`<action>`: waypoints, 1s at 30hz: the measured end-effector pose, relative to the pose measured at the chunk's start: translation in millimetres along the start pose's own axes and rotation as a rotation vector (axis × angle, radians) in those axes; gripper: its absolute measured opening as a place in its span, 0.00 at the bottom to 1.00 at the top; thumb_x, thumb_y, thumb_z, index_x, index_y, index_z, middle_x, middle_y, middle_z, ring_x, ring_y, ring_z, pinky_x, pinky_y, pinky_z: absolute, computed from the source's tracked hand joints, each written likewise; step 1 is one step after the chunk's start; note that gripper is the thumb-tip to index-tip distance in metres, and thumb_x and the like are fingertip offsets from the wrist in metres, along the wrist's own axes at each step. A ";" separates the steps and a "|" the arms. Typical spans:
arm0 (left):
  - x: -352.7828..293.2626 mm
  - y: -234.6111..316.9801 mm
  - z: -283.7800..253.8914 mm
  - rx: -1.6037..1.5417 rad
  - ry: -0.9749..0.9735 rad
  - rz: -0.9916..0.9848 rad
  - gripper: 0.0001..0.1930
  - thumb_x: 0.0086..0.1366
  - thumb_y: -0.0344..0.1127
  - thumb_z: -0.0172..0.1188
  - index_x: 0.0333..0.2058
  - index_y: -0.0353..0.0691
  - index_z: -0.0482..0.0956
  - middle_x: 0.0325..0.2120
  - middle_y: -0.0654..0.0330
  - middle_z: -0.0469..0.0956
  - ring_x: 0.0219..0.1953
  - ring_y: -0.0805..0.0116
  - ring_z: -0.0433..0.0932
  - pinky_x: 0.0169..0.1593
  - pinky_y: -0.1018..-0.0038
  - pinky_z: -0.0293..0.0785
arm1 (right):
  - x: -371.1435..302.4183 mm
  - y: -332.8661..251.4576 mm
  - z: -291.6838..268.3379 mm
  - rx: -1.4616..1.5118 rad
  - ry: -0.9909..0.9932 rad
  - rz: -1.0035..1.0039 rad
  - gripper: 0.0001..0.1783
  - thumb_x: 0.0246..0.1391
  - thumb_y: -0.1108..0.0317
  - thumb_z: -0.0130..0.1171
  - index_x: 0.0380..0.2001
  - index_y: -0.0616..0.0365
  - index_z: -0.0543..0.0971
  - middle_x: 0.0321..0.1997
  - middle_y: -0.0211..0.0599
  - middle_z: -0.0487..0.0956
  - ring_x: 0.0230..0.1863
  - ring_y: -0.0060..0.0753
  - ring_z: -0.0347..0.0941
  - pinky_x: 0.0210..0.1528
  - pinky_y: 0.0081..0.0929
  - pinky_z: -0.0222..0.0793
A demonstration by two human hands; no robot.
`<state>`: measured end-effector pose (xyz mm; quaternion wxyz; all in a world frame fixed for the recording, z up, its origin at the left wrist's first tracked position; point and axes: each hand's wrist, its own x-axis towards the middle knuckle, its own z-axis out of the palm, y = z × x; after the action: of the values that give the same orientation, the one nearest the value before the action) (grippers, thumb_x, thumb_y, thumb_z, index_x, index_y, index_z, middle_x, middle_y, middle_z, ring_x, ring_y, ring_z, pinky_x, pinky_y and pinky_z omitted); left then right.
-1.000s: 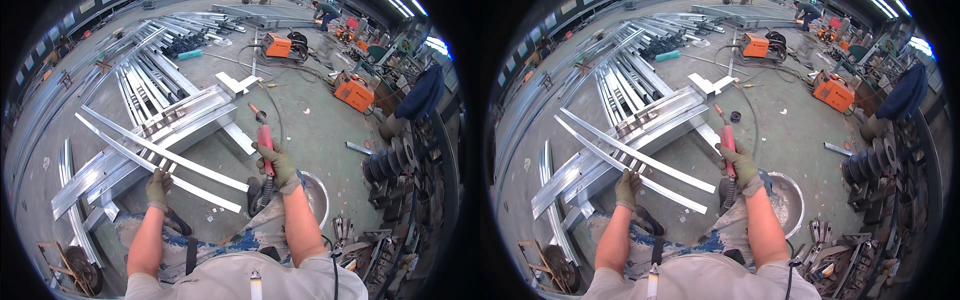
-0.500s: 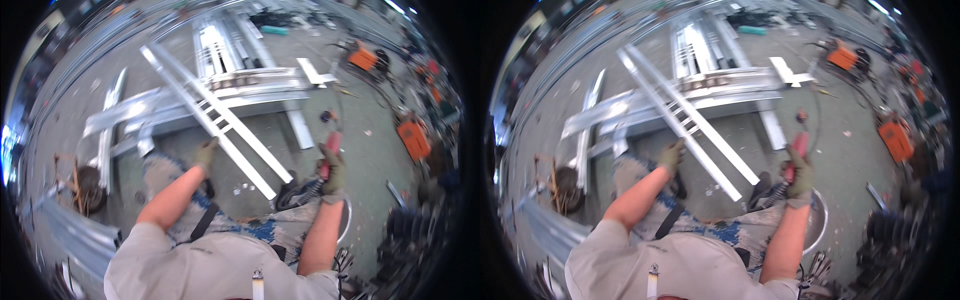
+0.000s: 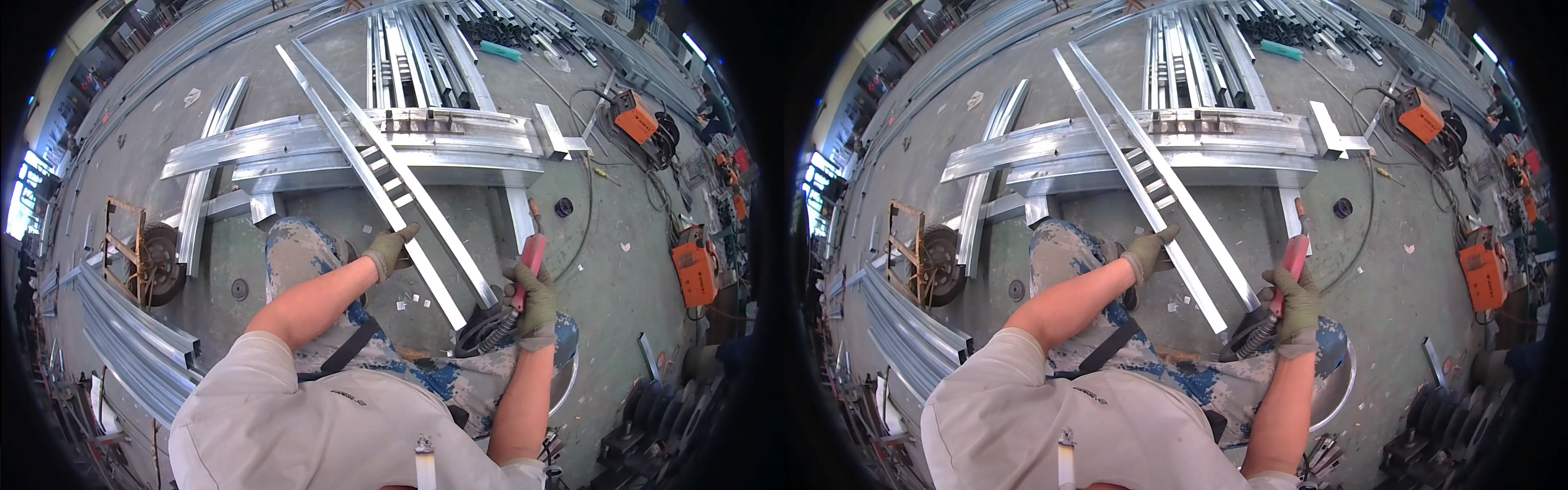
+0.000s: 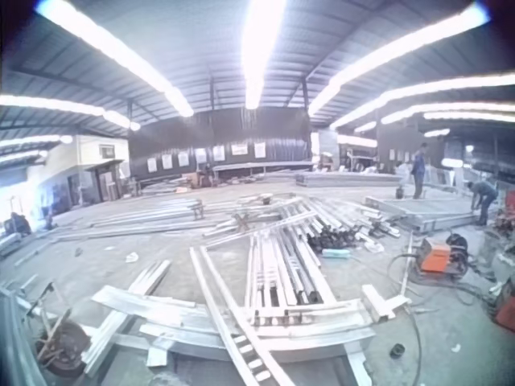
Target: The person sits on the workshop floor and uses a welding torch to join metal bars into a frame. They repeatedly position the torch, weld along seams, and adjust the metal pieces to complete the assembly.
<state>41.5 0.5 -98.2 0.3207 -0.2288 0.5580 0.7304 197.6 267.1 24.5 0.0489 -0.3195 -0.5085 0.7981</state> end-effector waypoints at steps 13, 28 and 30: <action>23.3 -10.8 -9.6 -0.333 -0.159 -0.074 0.12 0.72 0.41 0.66 0.47 0.43 0.78 0.36 0.60 0.76 0.39 0.60 0.77 0.51 0.51 0.78 | 37.5 67.4 17.9 -0.055 0.144 -0.231 0.25 0.60 0.75 0.64 0.60 0.56 0.75 0.29 0.32 0.80 0.18 0.22 0.72 0.19 0.22 0.66; 26.2 -11.7 -17.9 -0.405 -0.229 -0.073 0.14 0.73 0.36 0.64 0.53 0.40 0.75 0.44 0.54 0.76 0.45 0.56 0.76 0.56 0.53 0.76 | 36.5 80.6 22.0 -0.012 0.178 -0.306 0.30 0.62 0.72 0.64 0.67 0.55 0.72 0.28 0.29 0.77 0.23 0.20 0.72 0.23 0.21 0.66; 23.6 -9.7 -16.5 -0.386 -0.199 -0.071 0.14 0.73 0.36 0.64 0.53 0.40 0.75 0.44 0.54 0.76 0.45 0.56 0.76 0.56 0.53 0.76 | 33.1 78.8 24.8 -0.022 0.174 -0.295 0.32 0.62 0.72 0.64 0.69 0.55 0.71 0.28 0.29 0.77 0.23 0.20 0.72 0.22 0.21 0.66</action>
<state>31.8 -8.7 -125.6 0.3500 -0.2322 0.3648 0.8310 176.9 223.4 -50.2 0.2059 -0.3098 -0.5524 0.7460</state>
